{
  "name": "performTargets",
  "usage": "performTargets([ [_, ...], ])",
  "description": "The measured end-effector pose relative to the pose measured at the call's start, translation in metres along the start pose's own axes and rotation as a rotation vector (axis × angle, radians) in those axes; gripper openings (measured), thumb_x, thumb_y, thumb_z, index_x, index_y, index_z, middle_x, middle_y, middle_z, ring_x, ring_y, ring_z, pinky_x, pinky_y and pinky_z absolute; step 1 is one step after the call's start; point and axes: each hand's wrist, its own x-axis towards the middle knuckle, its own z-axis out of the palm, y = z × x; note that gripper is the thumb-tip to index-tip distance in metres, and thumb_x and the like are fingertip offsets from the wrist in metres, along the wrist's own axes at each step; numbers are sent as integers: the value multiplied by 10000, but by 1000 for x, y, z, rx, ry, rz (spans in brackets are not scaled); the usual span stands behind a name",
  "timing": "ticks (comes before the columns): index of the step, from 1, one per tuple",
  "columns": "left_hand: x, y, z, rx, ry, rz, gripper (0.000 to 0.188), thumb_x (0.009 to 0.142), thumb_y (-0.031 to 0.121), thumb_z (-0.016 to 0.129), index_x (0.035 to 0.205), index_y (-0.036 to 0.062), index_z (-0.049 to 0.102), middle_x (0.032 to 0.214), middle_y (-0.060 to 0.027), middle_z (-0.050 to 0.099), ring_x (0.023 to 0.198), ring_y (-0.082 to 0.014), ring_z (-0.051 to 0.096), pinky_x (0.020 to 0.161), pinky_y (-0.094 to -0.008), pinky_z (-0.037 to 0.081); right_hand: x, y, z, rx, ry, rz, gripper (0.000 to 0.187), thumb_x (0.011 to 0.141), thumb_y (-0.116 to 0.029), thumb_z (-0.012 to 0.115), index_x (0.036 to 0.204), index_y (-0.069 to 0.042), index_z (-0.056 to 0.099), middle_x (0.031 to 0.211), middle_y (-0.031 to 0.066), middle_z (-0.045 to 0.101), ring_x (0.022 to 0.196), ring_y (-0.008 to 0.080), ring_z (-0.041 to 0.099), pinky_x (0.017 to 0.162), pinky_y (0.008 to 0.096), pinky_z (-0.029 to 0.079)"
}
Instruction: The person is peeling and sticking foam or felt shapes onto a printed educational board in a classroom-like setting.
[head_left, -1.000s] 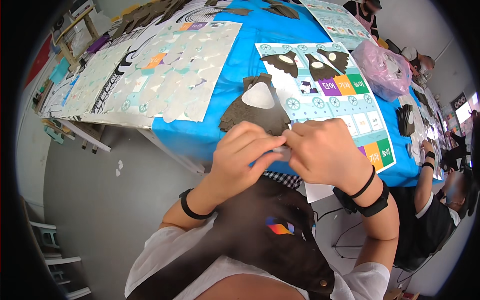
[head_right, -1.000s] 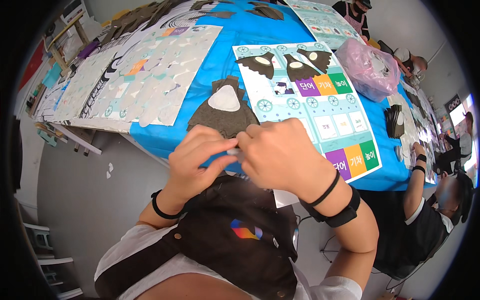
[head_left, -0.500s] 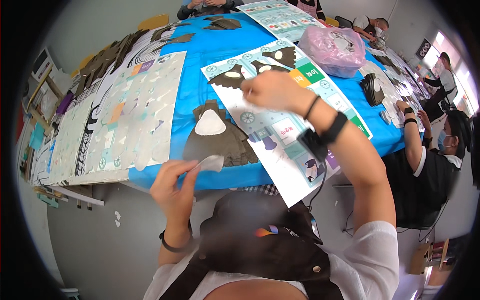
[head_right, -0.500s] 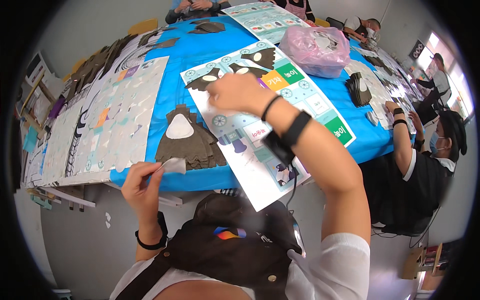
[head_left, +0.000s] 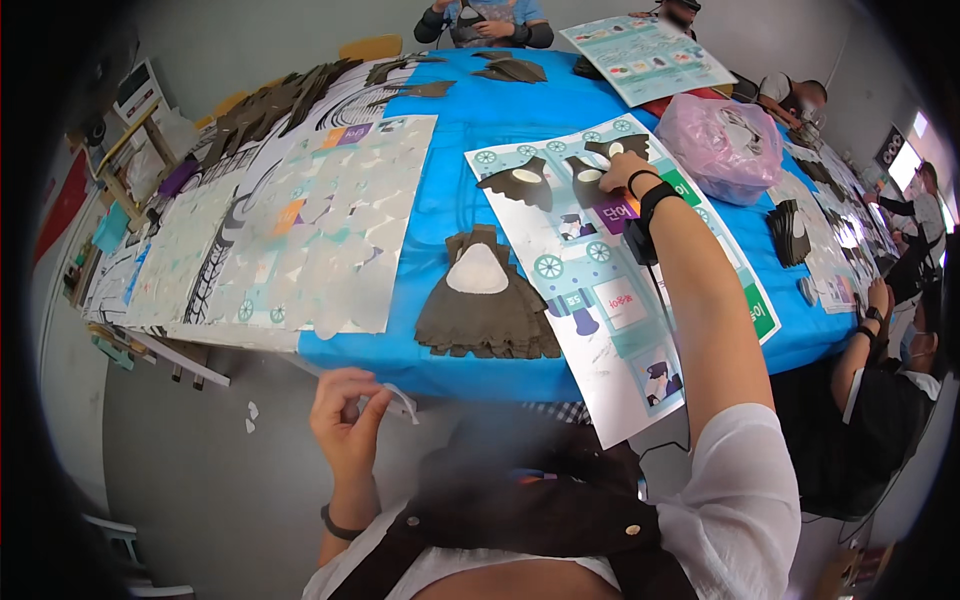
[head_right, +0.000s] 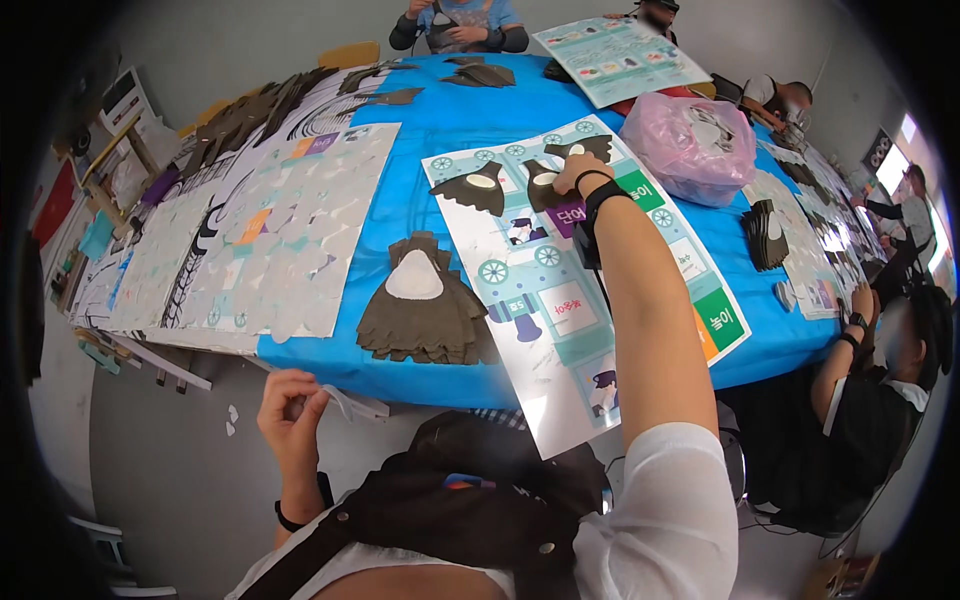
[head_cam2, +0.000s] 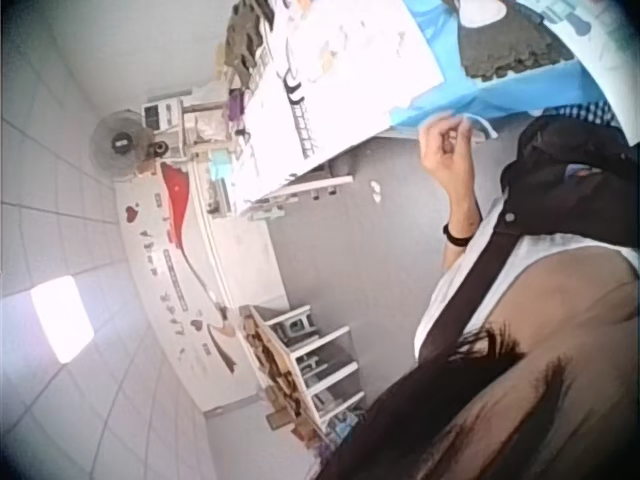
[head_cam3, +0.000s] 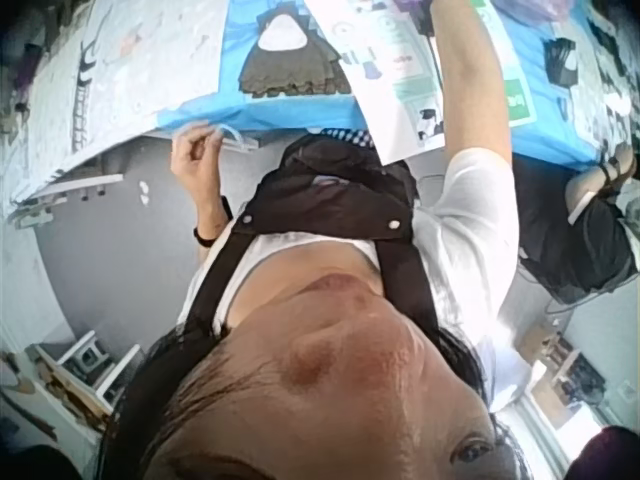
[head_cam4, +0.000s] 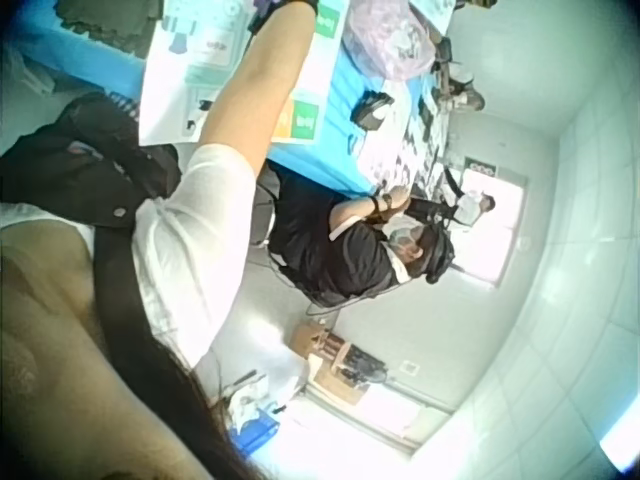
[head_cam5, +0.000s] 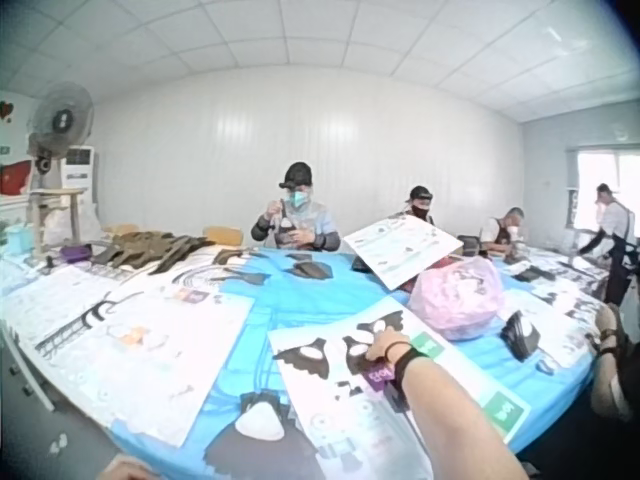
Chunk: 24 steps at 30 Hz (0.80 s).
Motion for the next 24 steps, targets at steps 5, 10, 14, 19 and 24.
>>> performTargets([
  [5, 3, 10, 12, -302, 62, -103, 181, 844, -101, 736, 993, -16, 676, 917, -101, 662, 852, -120, 631, 742, -238, 514, -8, 6, -7, 82, -93, -10, 443, 734, -273, 746, 1124, -62, 737, 1093, 154, 746, 1040, 292, 722, 909, 407, 548],
  [10, 8, 21, 24, -407, 121, -181, 242, 896, -74, 687, 1133, -48, 646, 976, -96, 653, 868, -154, 656, 794, -269, 544, 10, 40, 26, 187, 63, -56, 306, 723, -223, 736, 930, 2, 744, 850, 157, 734, 747, 266, 718, 681, 365, 556],
  [14, 0, 15, 15, -283, 33, -64, 183, 913, -71, 683, 1094, -66, 652, 990, -105, 671, 882, -164, 694, 770, -254, 561, -4, 28, 24, 240, 15, 21, 320, 717, -196, 758, 907, 60, 726, 798, 173, 718, 668, 265, 701, 598, 352, 560],
  [19, -10, 26, 17, -431, -27, -132, 92, 937, -44, 669, 1022, -69, 643, 936, -134, 720, 839, -179, 719, 763, -287, 598, -2, 27, 32, 200, -12, 90, 233, 771, -126, 678, 960, -3, 740, 877, 140, 744, 732, 244, 717, 630, 372, 565],
  [24, -11, 28, 14, -425, -19, -181, 83, 940, -43, 663, 1018, -63, 646, 929, -126, 719, 835, -176, 716, 763, -292, 601, -42, 30, 24, 503, 59, -180, 333, 845, -186, 717, 1112, -25, 599, 791, 100, 667, 583, 168, 667, 457, 311, 468],
])
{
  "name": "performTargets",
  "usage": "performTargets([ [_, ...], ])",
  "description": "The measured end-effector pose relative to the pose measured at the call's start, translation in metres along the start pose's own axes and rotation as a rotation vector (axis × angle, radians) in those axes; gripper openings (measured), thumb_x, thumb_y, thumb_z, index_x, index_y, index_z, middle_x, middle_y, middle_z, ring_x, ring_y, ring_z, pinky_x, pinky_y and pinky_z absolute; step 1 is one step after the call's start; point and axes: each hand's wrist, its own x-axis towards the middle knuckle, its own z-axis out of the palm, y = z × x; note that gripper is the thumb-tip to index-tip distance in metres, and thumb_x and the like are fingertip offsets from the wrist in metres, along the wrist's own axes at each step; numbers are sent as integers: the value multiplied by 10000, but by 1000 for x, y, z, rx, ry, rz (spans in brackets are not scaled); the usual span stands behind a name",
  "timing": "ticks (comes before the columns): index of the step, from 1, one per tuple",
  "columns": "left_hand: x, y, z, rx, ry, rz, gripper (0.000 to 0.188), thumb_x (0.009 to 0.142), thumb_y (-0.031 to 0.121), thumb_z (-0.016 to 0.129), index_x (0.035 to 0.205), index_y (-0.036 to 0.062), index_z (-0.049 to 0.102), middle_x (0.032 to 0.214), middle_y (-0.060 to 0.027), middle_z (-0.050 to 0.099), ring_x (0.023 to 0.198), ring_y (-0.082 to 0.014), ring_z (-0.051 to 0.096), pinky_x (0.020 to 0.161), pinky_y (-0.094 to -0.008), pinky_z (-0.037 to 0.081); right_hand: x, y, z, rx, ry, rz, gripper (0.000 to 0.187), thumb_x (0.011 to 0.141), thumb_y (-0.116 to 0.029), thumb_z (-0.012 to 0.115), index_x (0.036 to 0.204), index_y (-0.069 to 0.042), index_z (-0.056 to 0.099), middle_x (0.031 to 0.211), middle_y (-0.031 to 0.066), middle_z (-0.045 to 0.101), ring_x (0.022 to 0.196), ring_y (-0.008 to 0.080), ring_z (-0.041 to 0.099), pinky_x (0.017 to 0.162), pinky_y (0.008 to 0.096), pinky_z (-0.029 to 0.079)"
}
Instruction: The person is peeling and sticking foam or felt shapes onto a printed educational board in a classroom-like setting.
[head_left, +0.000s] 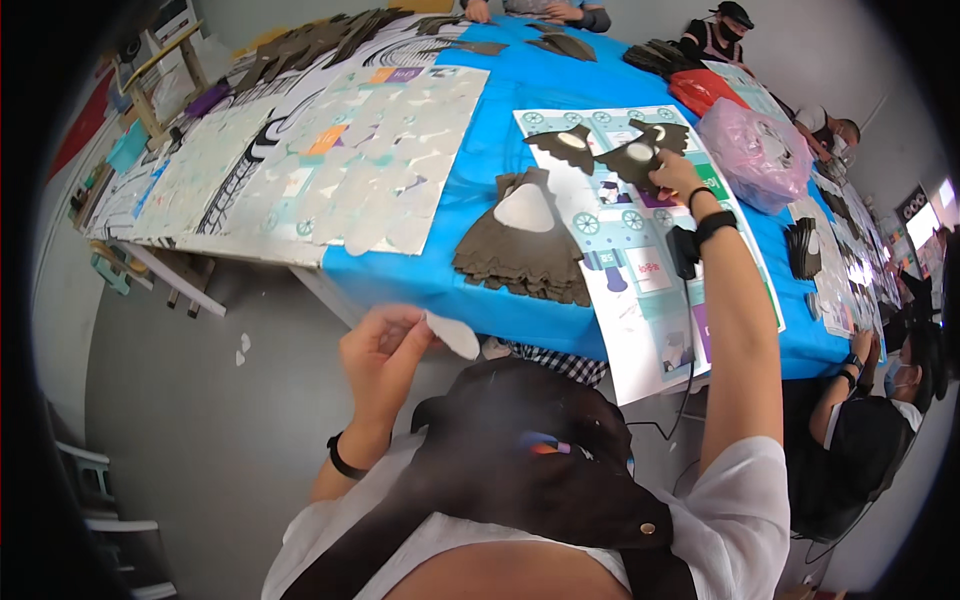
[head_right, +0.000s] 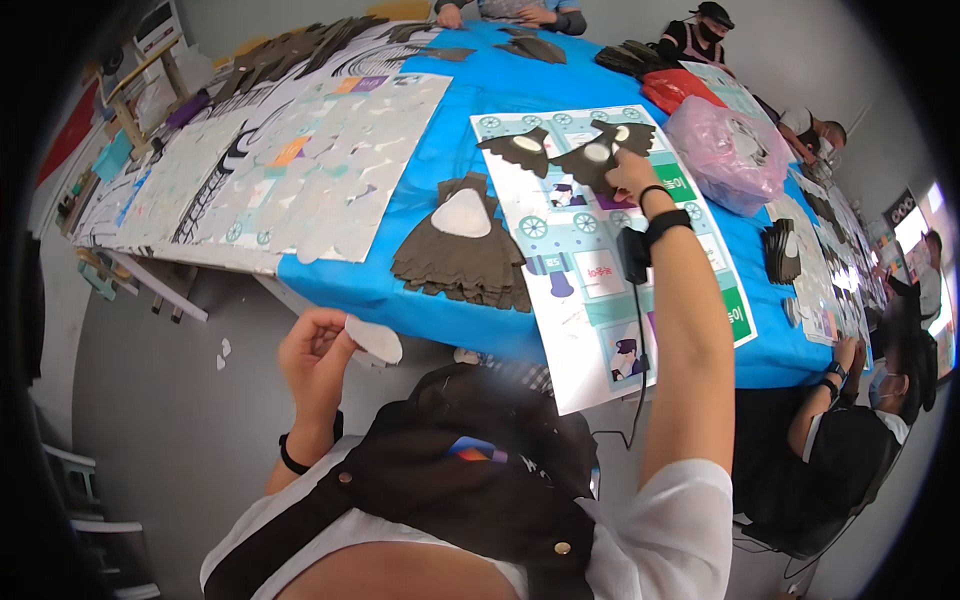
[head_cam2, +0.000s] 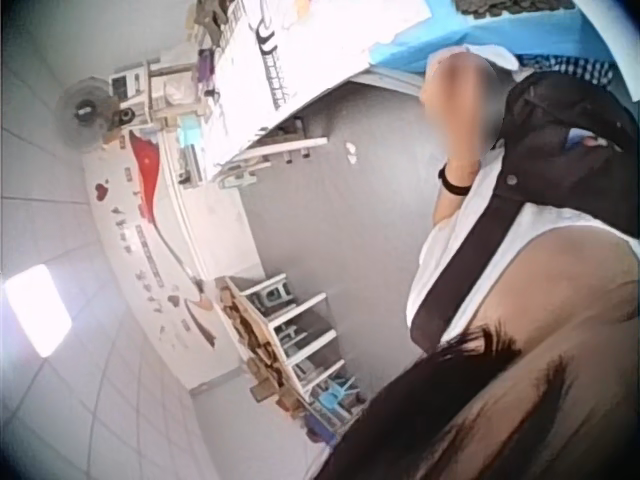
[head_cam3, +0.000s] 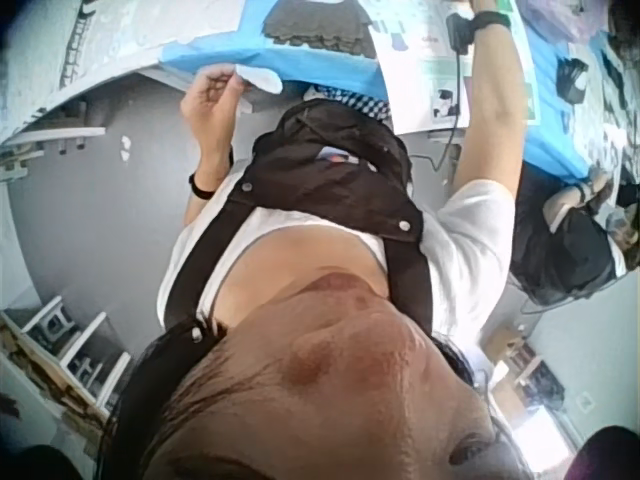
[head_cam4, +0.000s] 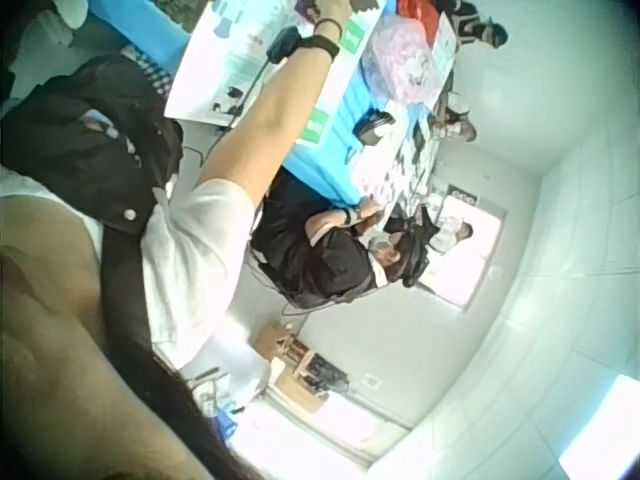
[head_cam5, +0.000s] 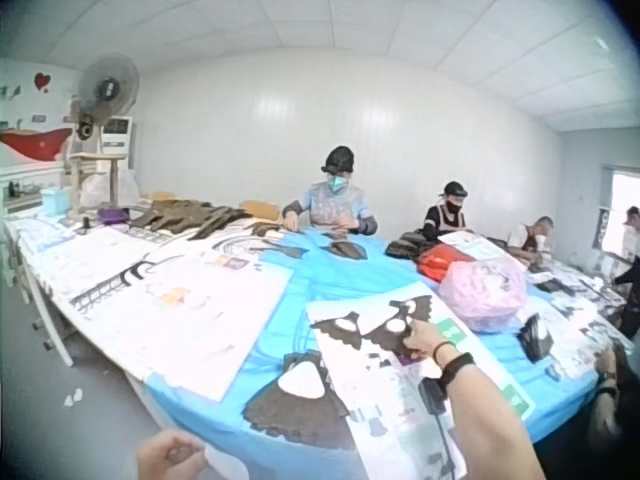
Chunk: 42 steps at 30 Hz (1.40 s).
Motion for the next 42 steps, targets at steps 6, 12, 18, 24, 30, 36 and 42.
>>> performTargets([
  [6, 27, 9, 7, -15, 62, -5, 103, 952, -4, 663, 1027, -59, 619, 902, -124, 714, 781, -181, 714, 691, -279, 580, -136, -80, -7, 586, -53, -375, 390, 928, -222, 684, 1253, -63, 537, 811, 17, 609, 556, 85, 591, 437, 227, 345],
  [12, 58, 14, 30, -264, 33, 28, 140, 948, 75, 693, 998, -33, 619, 824, -121, 706, 680, -181, 710, 621, -255, 552, -221, -108, 51, 613, -317, -289, 330, 933, -272, 693, 1132, -48, 558, 810, 41, 598, 549, 110, 608, 462, 242, 378],
  [18, 61, 5, 38, -255, -1, -20, 134, 954, 97, 692, 983, -22, 636, 800, -116, 714, 636, -170, 699, 588, -246, 542, -223, -113, 68, 327, -187, -306, 241, 930, -267, 667, 1020, -75, 555, 600, 53, 623, 530, 177, 647, 483, 326, 442],
  [24, 83, -7, 53, -118, -89, -145, 148, 928, 117, 724, 956, -11, 656, 729, -69, 681, 609, -130, 674, 552, -226, 499, -229, -117, 74, -178, 184, -355, 218, 939, -300, 641, 1016, -104, 586, 634, 86, 668, 604, 306, 672, 543, 429, 476],
  [30, 107, -14, 65, 69, -153, -153, 157, 919, 126, 740, 924, -15, 671, 698, -36, 659, 573, -77, 626, 516, -193, 459, -240, -117, 70, 191, 186, -393, 217, 956, -332, 624, 965, -116, 643, 663, 70, 677, 667, 305, 683, 584, 443, 481],
  [36, 115, -19, 66, 94, -184, -144, 138, 922, 112, 736, 930, -12, 676, 705, -24, 657, 557, -62, 600, 498, -187, 445, -248, -131, 67, 177, 151, -363, 272, 939, -381, 652, 992, -115, 675, 727, 66, 702, 672, 268, 693, 590, 416, 489],
  [42, 116, -12, 63, 14, -314, -50, 131, 923, 104, 740, 957, -10, 683, 715, -16, 655, 560, -49, 588, 493, -177, 429, -238, -126, 71, 252, 193, -415, 236, 915, -342, 679, 976, -114, 681, 691, 47, 693, 646, 254, 689, 566, 403, 485],
])
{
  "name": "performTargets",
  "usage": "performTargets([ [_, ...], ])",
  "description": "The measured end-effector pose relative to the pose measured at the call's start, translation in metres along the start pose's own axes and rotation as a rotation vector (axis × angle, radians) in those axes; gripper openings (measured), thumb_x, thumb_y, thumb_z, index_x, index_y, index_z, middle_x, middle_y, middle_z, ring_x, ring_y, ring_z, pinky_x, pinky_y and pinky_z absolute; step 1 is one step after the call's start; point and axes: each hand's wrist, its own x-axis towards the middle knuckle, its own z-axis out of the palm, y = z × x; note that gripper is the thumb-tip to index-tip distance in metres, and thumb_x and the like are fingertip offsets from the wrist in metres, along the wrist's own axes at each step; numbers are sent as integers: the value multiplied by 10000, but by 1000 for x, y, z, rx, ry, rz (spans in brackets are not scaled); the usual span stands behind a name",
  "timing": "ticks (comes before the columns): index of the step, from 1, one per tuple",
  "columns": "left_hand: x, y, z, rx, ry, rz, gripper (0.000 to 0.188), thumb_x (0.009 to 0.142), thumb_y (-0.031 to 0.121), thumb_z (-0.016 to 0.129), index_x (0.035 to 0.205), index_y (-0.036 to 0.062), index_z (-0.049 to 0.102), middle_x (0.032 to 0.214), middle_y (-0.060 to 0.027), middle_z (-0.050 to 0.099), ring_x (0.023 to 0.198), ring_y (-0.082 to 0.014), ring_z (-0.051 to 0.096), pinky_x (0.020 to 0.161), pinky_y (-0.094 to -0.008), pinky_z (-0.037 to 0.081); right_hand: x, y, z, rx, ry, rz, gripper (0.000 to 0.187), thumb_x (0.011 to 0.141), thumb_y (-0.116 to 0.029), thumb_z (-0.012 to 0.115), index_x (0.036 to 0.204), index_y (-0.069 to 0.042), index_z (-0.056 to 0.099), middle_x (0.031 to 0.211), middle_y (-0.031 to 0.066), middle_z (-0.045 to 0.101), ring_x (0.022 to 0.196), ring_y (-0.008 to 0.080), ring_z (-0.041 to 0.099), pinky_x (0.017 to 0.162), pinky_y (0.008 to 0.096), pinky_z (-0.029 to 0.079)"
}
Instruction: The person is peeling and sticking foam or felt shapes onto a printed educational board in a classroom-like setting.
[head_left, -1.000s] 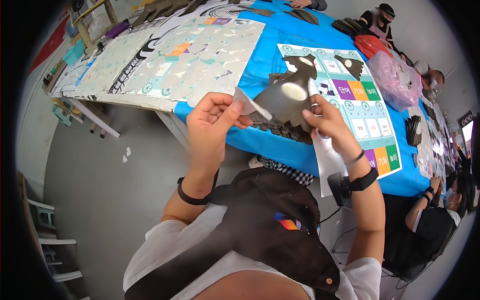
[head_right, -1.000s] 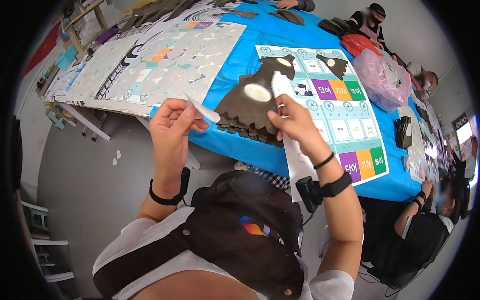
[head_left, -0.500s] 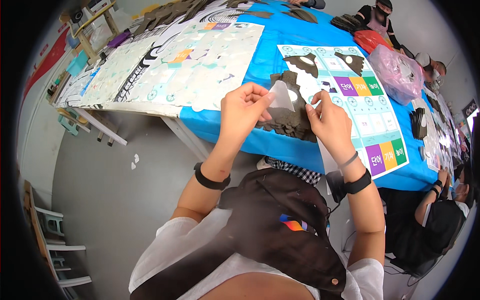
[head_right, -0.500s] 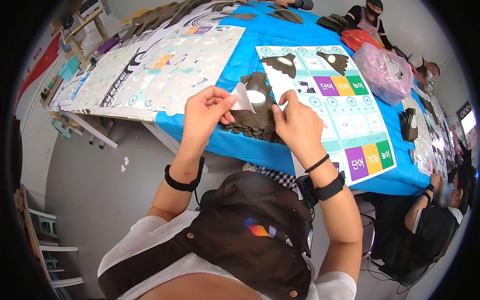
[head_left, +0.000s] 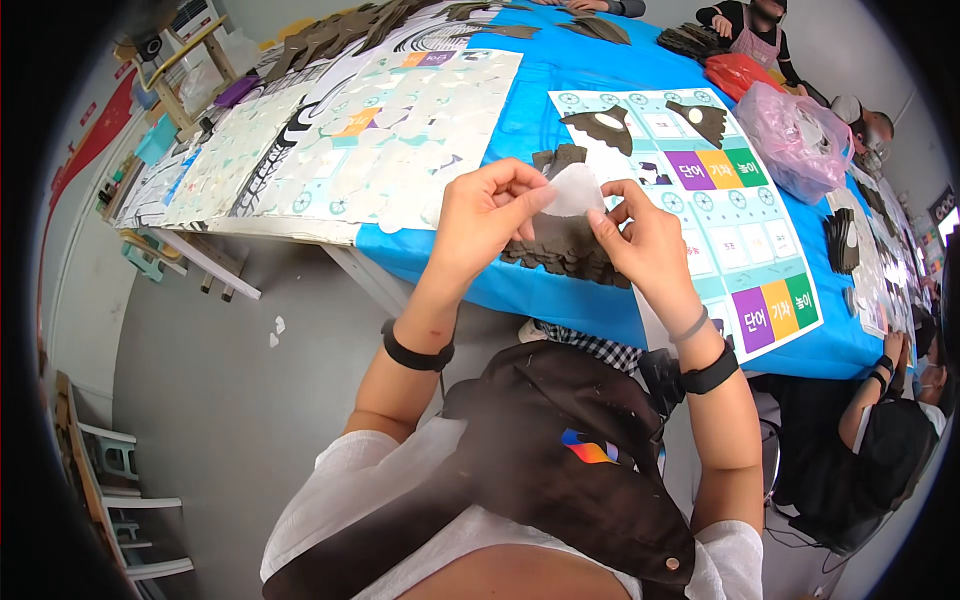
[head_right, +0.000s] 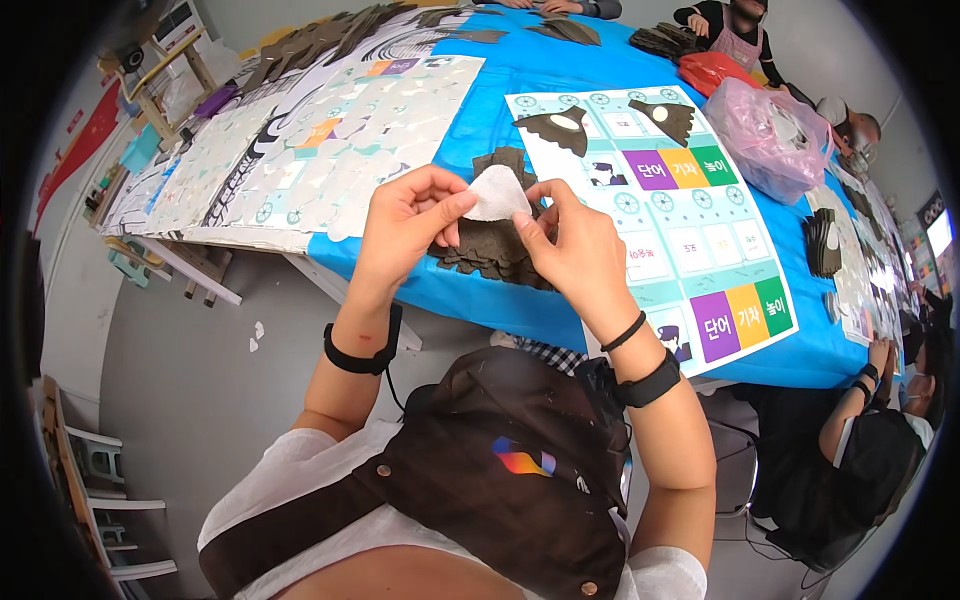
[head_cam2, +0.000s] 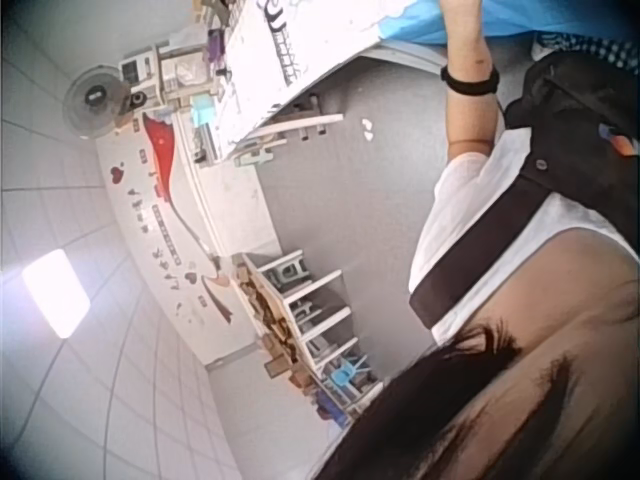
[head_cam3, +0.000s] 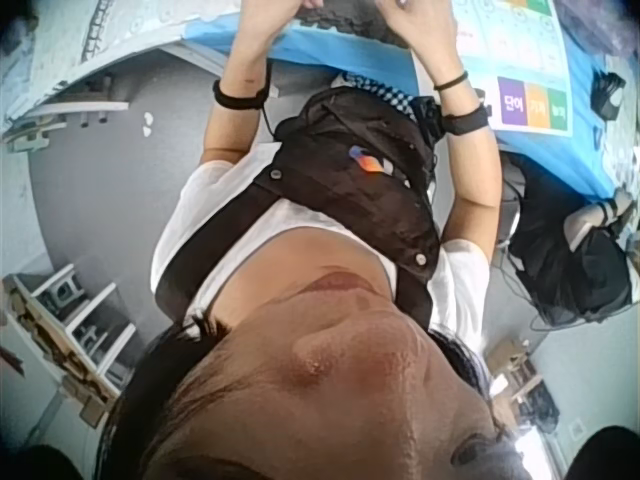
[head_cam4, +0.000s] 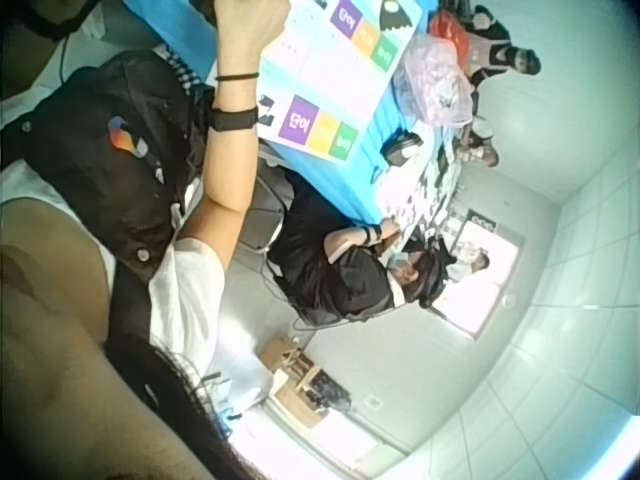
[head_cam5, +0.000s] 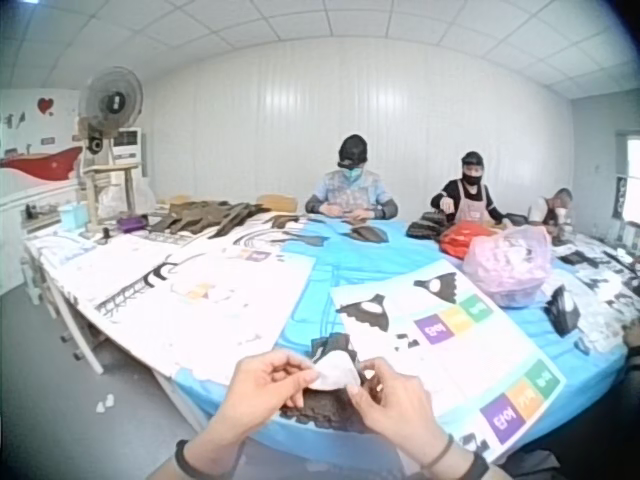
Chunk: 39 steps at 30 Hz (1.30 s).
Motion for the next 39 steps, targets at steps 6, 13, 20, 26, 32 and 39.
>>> performTargets([
  [6, 1, -3, 8, 179, 83, -70, 143, 912, 121, 749, 913, -10, 692, 690, 1, 648, 535, -42, 574, 475, -186, 420, 3, 3, 6, -36, 19, 47, 210, 907, -309, 671, 943, -104, 703, 709, 59, 709, 640, 263, 686, 568, 400, 489],
  [13, 9, -17, 14, 433, 183, 22, 131, 909, 109, 728, 910, -18, 693, 655, -19, 640, 507, -48, 563, 462, -224, 417, 18, 4, 11, -152, -31, 60, 236, 904, -333, 647, 901, -110, 724, 720, 95, 717, 679, 312, 695, 583, 428, 504],
  [20, 16, -30, 13, 496, 197, 91, 112, 902, 90, 723, 943, -8, 687, 645, -20, 627, 494, -54, 555, 456, -234, 412, 22, 12, 20, -240, 38, 25, 256, 934, -337, 597, 889, -111, 709, 672, 117, 695, 692, 349, 689, 589, 465, 501],
  [26, 16, -34, 15, 516, 230, 107, 179, 898, 84, 730, 1027, 8, 633, 628, -25, 622, 488, -64, 561, 444, -250, 400, 21, 6, 18, -276, 9, 67, 253, 940, -338, 590, 888, -119, 706, 668, 119, 695, 671, 353, 687, 589, 464, 507],
  [32, 17, -39, 11, 571, 215, 121, 168, 898, 69, 723, 1012, 6, 618, 616, -31, 618, 477, -68, 559, 440, -252, 390, 23, 6, 23, -326, 22, 51, 247, 924, -344, 602, 872, -125, 706, 664, 128, 693, 669, 352, 695, 588, 464, 517],
  [39, 20, -40, 9, 620, 218, 153, 148, 886, 63, 713, 989, 5, 623, 610, -66, 615, 517, -121, 586, 496, -308, 427, 27, 7, 27, -394, 53, 0, 229, 899, -333, 613, 846, -129, 703, 670, 134, 696, 636, 361, 688, 557, 462, 519],
])
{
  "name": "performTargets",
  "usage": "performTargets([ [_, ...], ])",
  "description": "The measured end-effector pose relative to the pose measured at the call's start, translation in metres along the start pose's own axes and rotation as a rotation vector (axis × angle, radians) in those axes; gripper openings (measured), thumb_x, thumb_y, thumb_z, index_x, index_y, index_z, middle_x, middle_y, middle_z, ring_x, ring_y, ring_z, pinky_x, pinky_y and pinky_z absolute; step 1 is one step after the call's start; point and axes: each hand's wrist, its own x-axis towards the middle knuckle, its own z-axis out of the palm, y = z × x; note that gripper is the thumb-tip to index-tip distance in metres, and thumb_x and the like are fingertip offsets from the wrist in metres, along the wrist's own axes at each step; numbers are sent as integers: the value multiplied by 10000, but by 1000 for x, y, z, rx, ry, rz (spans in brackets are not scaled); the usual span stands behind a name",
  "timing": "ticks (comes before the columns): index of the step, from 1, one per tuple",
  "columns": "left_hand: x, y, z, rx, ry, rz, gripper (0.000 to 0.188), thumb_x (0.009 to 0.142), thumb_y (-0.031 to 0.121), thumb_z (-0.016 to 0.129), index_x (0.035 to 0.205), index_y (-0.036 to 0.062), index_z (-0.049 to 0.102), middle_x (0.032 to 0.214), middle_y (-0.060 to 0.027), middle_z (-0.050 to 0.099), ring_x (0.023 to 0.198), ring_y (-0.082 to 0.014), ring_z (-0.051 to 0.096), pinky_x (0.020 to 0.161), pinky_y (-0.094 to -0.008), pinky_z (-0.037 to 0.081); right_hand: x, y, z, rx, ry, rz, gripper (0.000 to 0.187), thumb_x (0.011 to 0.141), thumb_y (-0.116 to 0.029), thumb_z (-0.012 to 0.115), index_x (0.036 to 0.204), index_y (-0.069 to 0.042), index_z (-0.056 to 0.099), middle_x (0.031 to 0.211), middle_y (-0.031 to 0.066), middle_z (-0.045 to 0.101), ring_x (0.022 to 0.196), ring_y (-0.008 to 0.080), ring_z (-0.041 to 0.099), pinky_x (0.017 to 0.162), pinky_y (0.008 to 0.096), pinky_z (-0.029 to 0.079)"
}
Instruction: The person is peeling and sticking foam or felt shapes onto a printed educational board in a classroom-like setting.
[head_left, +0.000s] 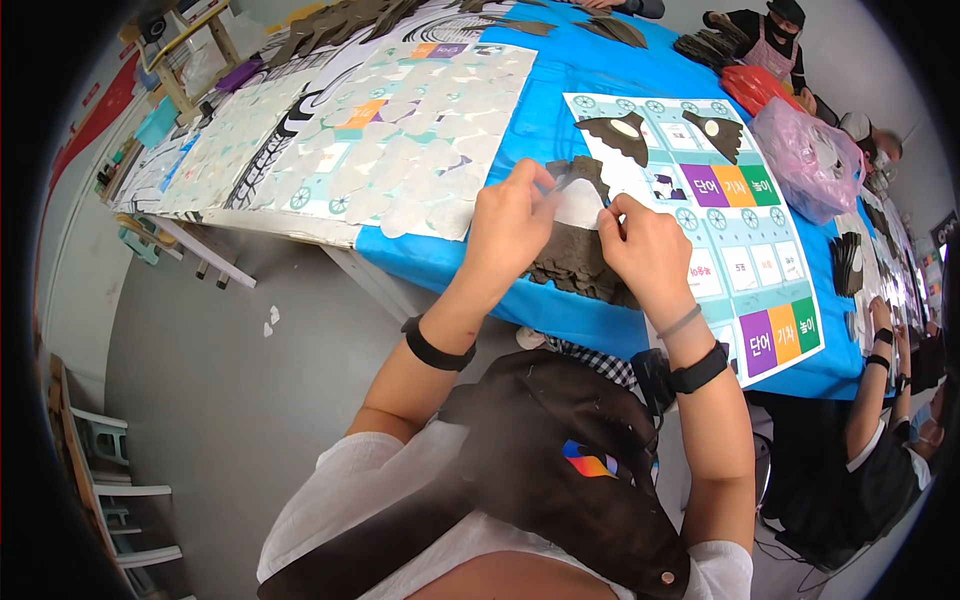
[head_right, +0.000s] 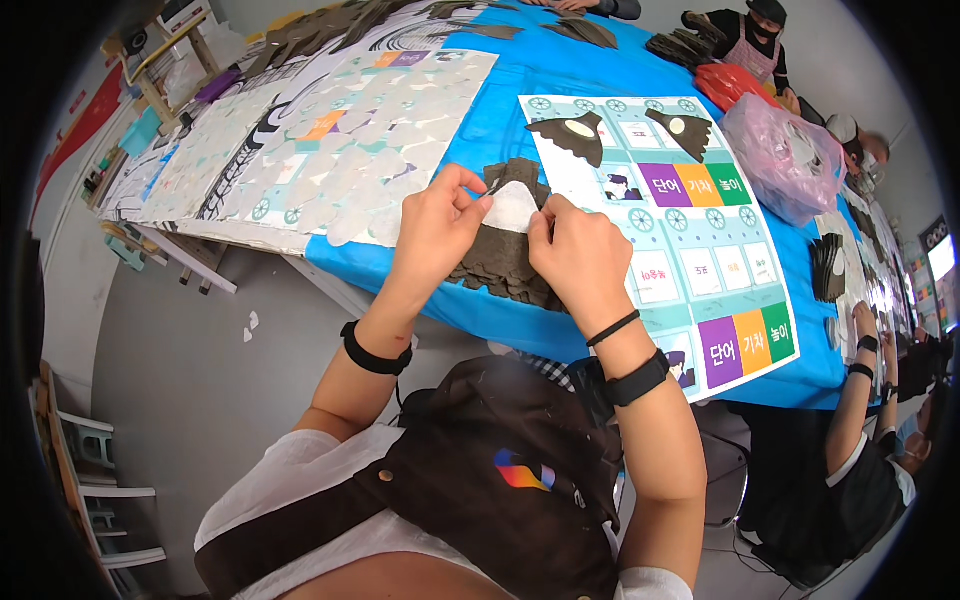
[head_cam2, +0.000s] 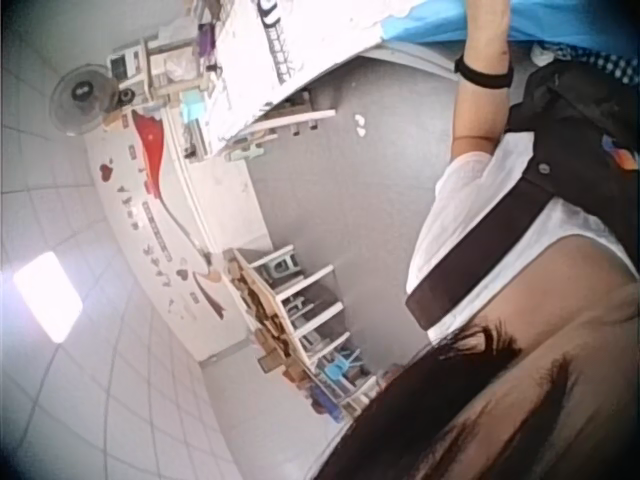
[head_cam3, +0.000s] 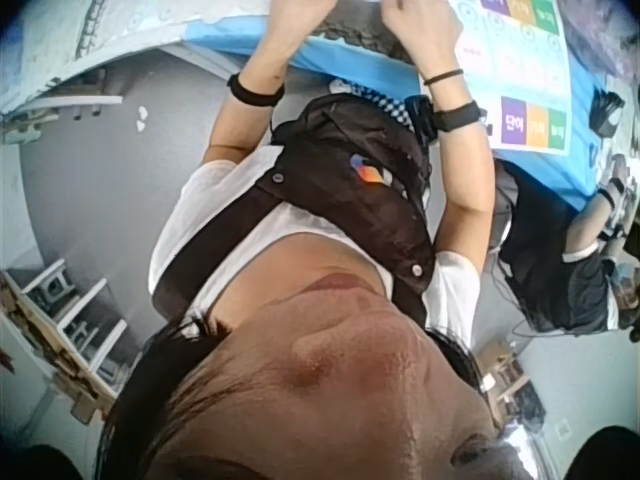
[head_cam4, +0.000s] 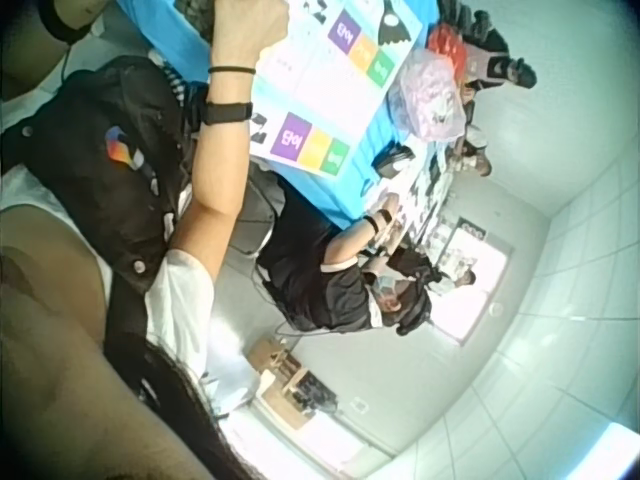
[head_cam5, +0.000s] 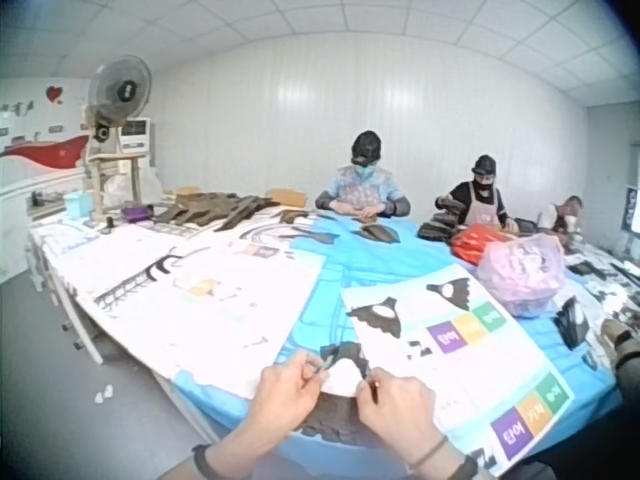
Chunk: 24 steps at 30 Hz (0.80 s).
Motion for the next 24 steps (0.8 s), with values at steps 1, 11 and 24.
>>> performTargets([
  [1, 0, -3, 2, 29, 13, 15, 135, 888, 67, 703, 981, 9, 624, 601, -79, 605, 519, -160, 587, 509, -330, 432, 0, -1, 0, -16, 1, -6, 229, 896, -330, 613, 836, -127, 702, 667, 137, 693, 630, 365, 686, 550, 462, 519],
  [11, -12, 10, -2, 398, 110, 464, 264, 924, 102, 639, 1186, 71, 657, 1186, -108, 682, 1094, -288, 642, 885, -479, 474, -9, 11, 3, 45, 1, -6, 241, 902, -335, 649, 923, -104, 585, 642, 143, 662, 625, 379, 680, 536, 489, 512],
  [24, -28, 16, 16, 467, -222, 483, 515, 965, 284, 616, 1424, 64, 538, 1456, -112, 539, 1410, -296, 435, 1142, -610, 305, 78, 86, -48, 13, -329, 101, 303, 920, -364, 633, 939, -82, 745, 666, 93, 710, 598, 208, 716, 630, 356, 558],
])
